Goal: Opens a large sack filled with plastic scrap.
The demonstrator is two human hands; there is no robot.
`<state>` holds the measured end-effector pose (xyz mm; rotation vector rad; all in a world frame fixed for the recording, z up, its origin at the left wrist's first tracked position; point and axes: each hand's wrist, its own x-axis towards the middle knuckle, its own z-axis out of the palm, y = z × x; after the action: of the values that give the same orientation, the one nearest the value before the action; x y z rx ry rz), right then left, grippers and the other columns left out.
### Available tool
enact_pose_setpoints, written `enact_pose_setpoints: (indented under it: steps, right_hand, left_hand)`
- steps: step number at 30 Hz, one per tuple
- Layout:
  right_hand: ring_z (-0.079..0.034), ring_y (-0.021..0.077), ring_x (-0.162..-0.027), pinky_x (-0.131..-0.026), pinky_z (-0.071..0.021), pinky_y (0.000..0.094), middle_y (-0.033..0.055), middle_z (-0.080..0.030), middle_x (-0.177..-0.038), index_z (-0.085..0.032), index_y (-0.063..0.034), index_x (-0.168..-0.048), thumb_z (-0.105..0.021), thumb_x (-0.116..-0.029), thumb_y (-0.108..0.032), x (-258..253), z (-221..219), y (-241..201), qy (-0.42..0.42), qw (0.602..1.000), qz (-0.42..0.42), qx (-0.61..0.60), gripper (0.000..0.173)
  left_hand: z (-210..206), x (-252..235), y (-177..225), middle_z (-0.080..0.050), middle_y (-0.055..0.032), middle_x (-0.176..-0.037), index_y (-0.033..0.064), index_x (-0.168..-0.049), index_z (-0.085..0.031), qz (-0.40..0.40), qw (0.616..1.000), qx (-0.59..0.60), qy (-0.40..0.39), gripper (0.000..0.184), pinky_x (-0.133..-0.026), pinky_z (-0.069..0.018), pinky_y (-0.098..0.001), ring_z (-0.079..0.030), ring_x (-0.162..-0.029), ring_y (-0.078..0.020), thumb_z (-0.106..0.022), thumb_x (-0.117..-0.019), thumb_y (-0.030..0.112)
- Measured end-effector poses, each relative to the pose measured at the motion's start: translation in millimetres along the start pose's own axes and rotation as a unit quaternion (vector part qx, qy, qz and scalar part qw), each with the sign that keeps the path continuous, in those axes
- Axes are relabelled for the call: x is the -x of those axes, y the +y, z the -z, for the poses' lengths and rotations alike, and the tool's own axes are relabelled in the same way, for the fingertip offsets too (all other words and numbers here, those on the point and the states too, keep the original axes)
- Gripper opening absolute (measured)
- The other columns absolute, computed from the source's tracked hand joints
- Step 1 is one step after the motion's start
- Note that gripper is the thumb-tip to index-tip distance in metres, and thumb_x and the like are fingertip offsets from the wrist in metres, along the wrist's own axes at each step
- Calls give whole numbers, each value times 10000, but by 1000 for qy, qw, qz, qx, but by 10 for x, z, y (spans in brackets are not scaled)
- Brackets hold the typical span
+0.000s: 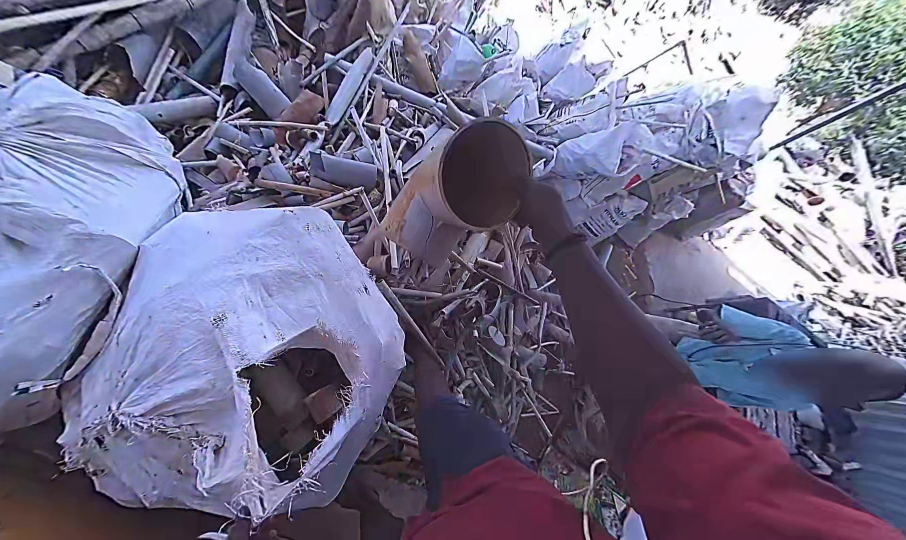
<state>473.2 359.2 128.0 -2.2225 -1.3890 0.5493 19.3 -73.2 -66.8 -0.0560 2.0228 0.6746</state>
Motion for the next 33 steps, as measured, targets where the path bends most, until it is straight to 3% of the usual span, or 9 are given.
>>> enact_pose_setpoints:
  steps: [2,5,7,11,15,19,23,26,33]
  right_hand:
    - [-683,328,-984,-875,-540,564,246,-682,-1115,-637,68,-1206,-538,-1030,-459,-485,397,179,24,997,8,74,564]
    - [-554,44,-655,-650,-522,294,-76,-541,-843,-560,-159,-1211,-519,-940,-703,-895,260,506,-4,998,-65,13,609]
    - [-531,1,-633,-652,-514,257,-125,-517,-815,-547,-190,-1171,-544,-949,-666,-771,-79,442,-44,998,-46,-8,525]
    - [-678,192,-800,-781,-572,457,115,-686,-964,-654,-14,-1108,-581,-1005,-454,426,-1307,379,-208,974,59,65,458]
    - [-672,377,-938,-860,-499,615,211,-698,-970,-715,6,-1018,-642,-1015,-304,1837,-2616,533,-477,833,225,164,319]
    - [-614,422,-1216,-983,-509,588,235,-586,-1377,-590,20,-1334,-734,-926,-199,2827,-3656,637,-537,743,320,237,485]
    - [-569,445,-1282,-943,-537,618,231,-418,-1571,-404,-46,-1550,-819,-827,-245,3351,-4351,806,-507,757,300,283,857]
    - [-542,424,-1322,-1022,-490,606,236,-538,-1459,-506,-22,-1469,-699,-937,-170,3328,-4254,618,-530,758,247,289,585]
    - [-596,344,-1253,-1055,-483,527,219,-590,-1385,-482,-28,-1484,-861,-748,-200,2671,-3324,512,-593,778,187,95,845]
  left_hand:
    - [-64,24,-6,-627,-34,-691,-35,-1031,-608,-18,997,-73,-2,436,-556,-546,-302,-601,-543,-106,-505,-1089,385]
    - [46,-47,-5,-604,-55,-727,-28,-1047,-653,-13,982,-189,3,403,-619,-506,-352,-544,-586,-136,-658,-1013,373]
    - [11,-144,-16,-590,-54,-736,-14,-1052,-671,-27,981,-194,4,390,-627,-496,-358,-530,-599,-141,-694,-990,371]
    - [-77,-101,16,-561,9,-661,6,-1013,-667,-33,995,-90,19,257,-524,-464,-251,-508,-518,-63,-646,-1025,263]
    - [-148,-55,-5,-550,15,-605,8,-917,-653,-45,999,-14,12,196,-477,-442,-215,-497,-477,-57,-640,-1022,174]
    - [-158,-41,-89,-545,28,-582,14,-914,-642,-52,998,19,4,174,-449,-417,-202,-485,-452,-50,-638,-1020,150]
    - [-173,37,-49,-545,49,-572,37,-911,-632,-48,999,18,17,140,-439,-426,-187,-487,-440,-31,-635,-1016,131]
    - [-241,3,-79,-548,62,-566,54,-904,-616,-64,997,29,12,143,-429,-436,-184,-498,-432,-22,-616,-1022,135]
    - [-221,228,130,-522,101,-570,68,-909,-587,-57,997,56,10,122,-441,-436,-158,-483,-435,11,-579,-1025,103]
